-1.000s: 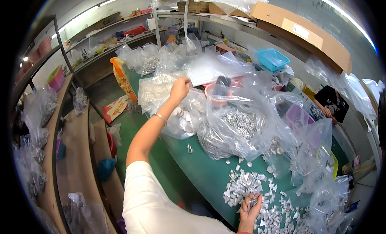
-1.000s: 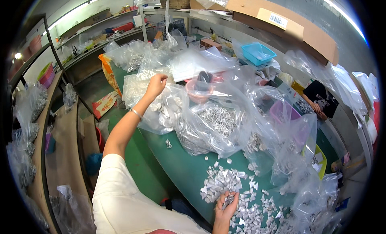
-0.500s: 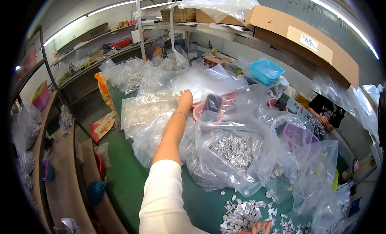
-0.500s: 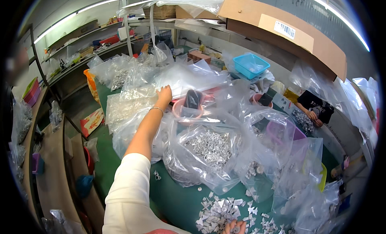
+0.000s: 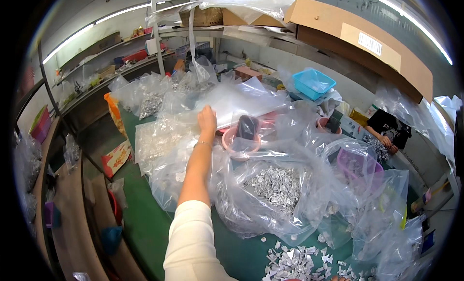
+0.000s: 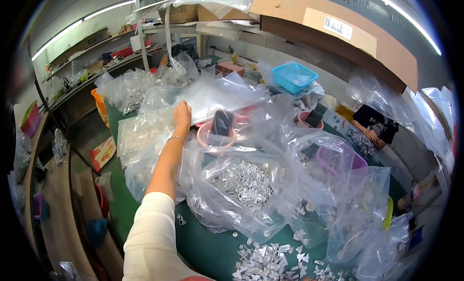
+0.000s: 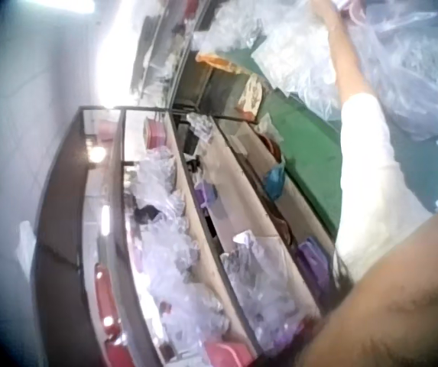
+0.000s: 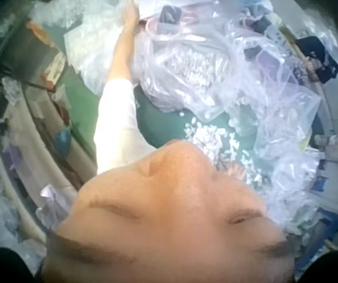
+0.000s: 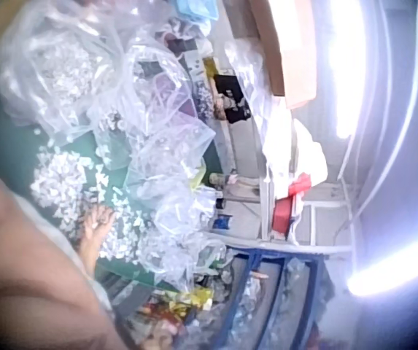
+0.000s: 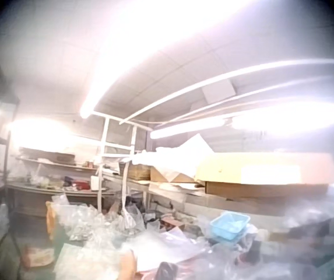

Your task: The person sorts small silver butterfly-shaped hardware components and round metal discs by hand, grouping them on a green workstation and eventually placing some into a clear plastic bag.

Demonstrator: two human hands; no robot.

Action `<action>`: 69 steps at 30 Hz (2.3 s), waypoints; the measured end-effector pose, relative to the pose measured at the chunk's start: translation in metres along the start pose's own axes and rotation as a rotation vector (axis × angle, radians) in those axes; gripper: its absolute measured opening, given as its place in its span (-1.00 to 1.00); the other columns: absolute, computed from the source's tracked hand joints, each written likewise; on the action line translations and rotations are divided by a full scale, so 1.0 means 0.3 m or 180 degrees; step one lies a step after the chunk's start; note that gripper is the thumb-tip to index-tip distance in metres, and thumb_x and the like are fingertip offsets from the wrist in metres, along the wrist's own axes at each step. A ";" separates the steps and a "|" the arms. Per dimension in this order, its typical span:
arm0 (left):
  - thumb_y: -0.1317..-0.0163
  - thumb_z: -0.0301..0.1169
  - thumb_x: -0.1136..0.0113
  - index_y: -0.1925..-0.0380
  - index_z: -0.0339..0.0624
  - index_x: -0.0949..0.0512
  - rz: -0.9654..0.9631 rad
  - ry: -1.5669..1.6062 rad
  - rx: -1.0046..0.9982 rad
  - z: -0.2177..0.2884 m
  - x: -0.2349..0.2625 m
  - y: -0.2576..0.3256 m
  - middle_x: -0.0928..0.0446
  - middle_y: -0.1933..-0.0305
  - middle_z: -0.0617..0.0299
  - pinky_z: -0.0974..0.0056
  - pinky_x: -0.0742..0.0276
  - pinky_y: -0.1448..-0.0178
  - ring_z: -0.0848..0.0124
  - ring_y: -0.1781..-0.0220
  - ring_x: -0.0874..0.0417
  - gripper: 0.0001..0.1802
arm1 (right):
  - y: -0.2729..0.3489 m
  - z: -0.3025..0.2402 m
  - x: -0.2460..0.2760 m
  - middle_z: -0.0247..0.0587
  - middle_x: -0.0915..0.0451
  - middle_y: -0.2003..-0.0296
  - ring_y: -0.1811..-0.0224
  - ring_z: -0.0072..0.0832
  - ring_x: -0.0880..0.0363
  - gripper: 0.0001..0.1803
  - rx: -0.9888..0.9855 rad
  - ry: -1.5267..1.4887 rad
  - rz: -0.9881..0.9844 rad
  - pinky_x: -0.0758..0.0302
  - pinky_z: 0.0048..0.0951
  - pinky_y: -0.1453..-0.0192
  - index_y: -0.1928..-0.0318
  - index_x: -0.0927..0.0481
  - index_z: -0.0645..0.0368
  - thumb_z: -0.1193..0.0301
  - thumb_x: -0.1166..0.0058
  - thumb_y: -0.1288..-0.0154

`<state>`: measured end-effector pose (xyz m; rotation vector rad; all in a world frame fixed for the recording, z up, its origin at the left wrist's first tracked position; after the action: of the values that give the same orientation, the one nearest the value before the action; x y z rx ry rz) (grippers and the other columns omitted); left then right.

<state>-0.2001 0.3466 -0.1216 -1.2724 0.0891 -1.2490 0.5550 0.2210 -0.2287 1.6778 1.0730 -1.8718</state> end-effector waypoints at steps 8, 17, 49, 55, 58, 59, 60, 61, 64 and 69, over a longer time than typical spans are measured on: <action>-0.12 -0.65 -0.01 0.35 -0.29 -0.39 0.1328 0.2591 -0.0978 0.177 0.528 -0.032 -0.54 0.35 0.03 0.24 -0.48 0.19 0.15 0.31 -0.58 -0.90 | -0.043 0.061 -0.013 -0.26 -0.14 -0.24 -0.28 -0.30 -0.07 -0.51 -0.0357 0.0001 -0.0443 -0.05 -0.18 -0.28 -0.26 -0.12 -0.02 0.14 0.32 -0.36; -0.06 -0.65 -0.01 0.33 -0.24 -0.39 -0.0231 0.3449 -0.4128 0.364 1.090 0.612 -0.56 0.21 0.03 0.04 -0.31 -0.12 0.17 0.05 -0.58 -0.84 | -0.264 0.329 -0.262 -0.20 -0.29 0.60 0.76 -0.53 -0.19 -0.72 0.0189 0.1757 0.1493 -0.09 -0.61 0.82 0.43 -0.31 0.15 0.24 0.24 -0.35; -0.01 -0.55 -0.14 0.27 -0.30 -0.52 -0.3037 0.2906 -0.0570 0.437 1.202 1.413 -0.48 0.47 0.08 0.31 -0.43 0.39 0.30 0.49 -0.53 -0.78 | -0.159 0.485 -0.167 -0.34 -0.37 0.60 0.74 -0.66 -0.26 -0.66 -0.1081 0.3042 0.1966 -0.08 -0.72 0.80 0.05 -0.43 0.32 0.30 0.16 -0.35; -0.02 -0.57 -0.16 0.36 -0.29 -0.55 -0.2664 0.2676 -0.1014 0.462 1.293 1.295 -0.48 0.50 0.07 0.25 -0.41 0.42 0.18 0.51 -0.52 -0.87 | -0.132 0.459 -0.238 -0.35 -0.36 0.60 0.73 -0.69 -0.25 -0.66 -0.0865 0.3176 0.1931 -0.08 -0.73 0.79 0.04 -0.43 0.35 0.32 0.17 -0.35; 0.01 -0.59 -0.20 0.39 -0.28 -0.55 -0.2644 0.2919 -0.0967 0.476 1.331 1.278 -0.48 0.50 0.09 0.29 -0.40 0.44 0.24 0.52 -0.52 -0.87 | -0.132 0.458 -0.291 -0.36 -0.37 0.60 0.71 -0.70 -0.26 -0.67 -0.0869 0.3259 0.1826 -0.08 -0.74 0.78 0.04 -0.45 0.35 0.33 0.17 -0.35; 0.02 -0.60 -0.21 0.41 -0.28 -0.55 -0.2802 0.2947 -0.0828 0.483 1.341 1.269 -0.48 0.50 0.11 0.31 -0.40 0.44 0.27 0.52 -0.52 -0.88 | -0.129 0.458 -0.298 -0.36 -0.37 0.60 0.71 -0.71 -0.26 -0.67 -0.0875 0.3272 0.1805 -0.08 -0.74 0.78 0.05 -0.46 0.35 0.34 0.16 -0.35; 0.04 -0.60 -0.23 0.44 -0.29 -0.55 -0.2960 0.2973 -0.0687 0.489 1.352 1.259 -0.48 0.51 0.13 0.32 -0.40 0.44 0.30 0.53 -0.51 -0.89 | -0.126 0.458 -0.304 -0.36 -0.37 0.60 0.71 -0.71 -0.26 -0.67 -0.0882 0.3285 0.1785 -0.08 -0.74 0.78 0.06 -0.46 0.36 0.34 0.16 -0.35; 0.05 -0.60 -0.25 0.46 -0.29 -0.55 -0.3119 0.2998 -0.0545 0.491 1.352 1.255 -0.48 0.51 0.14 0.34 -0.40 0.44 0.33 0.53 -0.51 -0.89 | -0.126 0.455 -0.309 -0.37 -0.37 0.60 0.72 -0.71 -0.25 -0.68 -0.0806 0.3344 0.1784 -0.07 -0.75 0.79 0.08 -0.47 0.36 0.34 0.15 -0.34; 0.08 -0.57 -0.31 0.54 -0.32 -0.52 -0.3349 0.3205 -0.0575 0.484 1.321 1.253 -0.49 0.52 0.24 0.41 -0.40 0.45 0.49 0.55 -0.48 -0.88 | -0.117 0.436 -0.307 -0.36 -0.37 0.60 0.72 -0.72 -0.25 -0.69 -0.0732 0.3275 0.1912 -0.07 -0.75 0.79 0.10 -0.47 0.36 0.34 0.15 -0.34; 0.16 -0.49 -0.41 0.67 -0.31 -0.47 -0.4132 0.3101 0.0290 0.498 1.318 1.282 -0.46 0.61 0.27 0.47 -0.33 0.52 0.62 0.59 -0.40 -0.75 | -0.099 0.425 -0.349 -0.35 -0.38 0.59 0.71 -0.72 -0.26 -0.70 -0.0456 0.3217 0.1830 -0.05 -0.75 0.78 0.07 -0.44 0.36 0.37 0.16 -0.34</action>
<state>0.3035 0.0763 -0.1289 -0.4130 -0.1293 -2.8662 0.4707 0.1228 -0.1222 2.5362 0.8330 -0.5321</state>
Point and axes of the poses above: each hand's wrist, its own y-axis away from the middle knuckle, its own x-axis out of the back of the hand, z = x × y, the point moved 3 cm from there along -y, towards the middle knuckle
